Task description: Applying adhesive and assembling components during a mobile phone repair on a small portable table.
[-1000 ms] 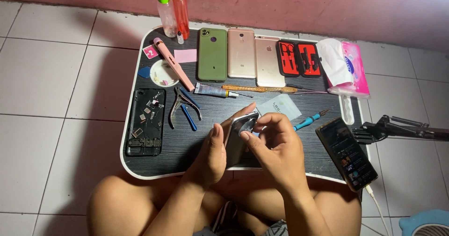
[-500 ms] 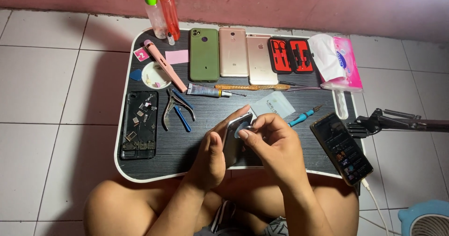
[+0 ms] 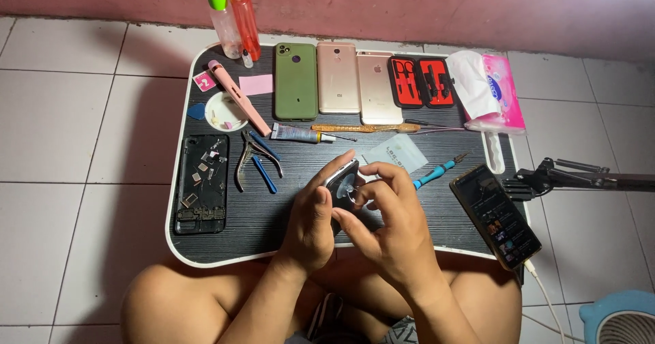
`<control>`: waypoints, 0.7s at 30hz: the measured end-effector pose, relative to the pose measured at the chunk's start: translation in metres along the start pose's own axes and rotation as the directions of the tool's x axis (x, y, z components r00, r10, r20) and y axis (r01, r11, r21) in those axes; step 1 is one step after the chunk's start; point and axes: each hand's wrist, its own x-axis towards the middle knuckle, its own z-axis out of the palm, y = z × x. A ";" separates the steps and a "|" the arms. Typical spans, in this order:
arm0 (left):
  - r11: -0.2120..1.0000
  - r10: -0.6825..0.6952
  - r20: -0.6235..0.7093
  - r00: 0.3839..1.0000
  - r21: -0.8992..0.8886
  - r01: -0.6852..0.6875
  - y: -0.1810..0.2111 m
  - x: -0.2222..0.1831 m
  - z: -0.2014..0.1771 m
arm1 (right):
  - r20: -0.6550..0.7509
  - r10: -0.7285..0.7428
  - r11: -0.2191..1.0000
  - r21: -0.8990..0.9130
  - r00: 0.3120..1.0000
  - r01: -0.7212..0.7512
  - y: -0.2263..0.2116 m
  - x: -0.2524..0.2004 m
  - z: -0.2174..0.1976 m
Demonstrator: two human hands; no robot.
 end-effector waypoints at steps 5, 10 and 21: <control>0.994 0.089 -0.030 0.996 0.062 -0.087 -0.004 -0.001 0.001 | -0.022 -0.041 0.999 -0.009 0.999 0.041 -0.004 0.000 0.000; 0.987 0.135 -0.020 0.991 0.093 -0.133 -0.008 -0.005 -0.001 | -0.031 -0.063 0.997 -0.044 0.998 0.062 -0.005 -0.004 0.001; 0.991 0.125 0.032 0.992 0.046 -0.127 -0.004 -0.004 -0.002 | -0.073 -0.056 0.998 -0.043 0.996 0.053 -0.003 -0.009 0.002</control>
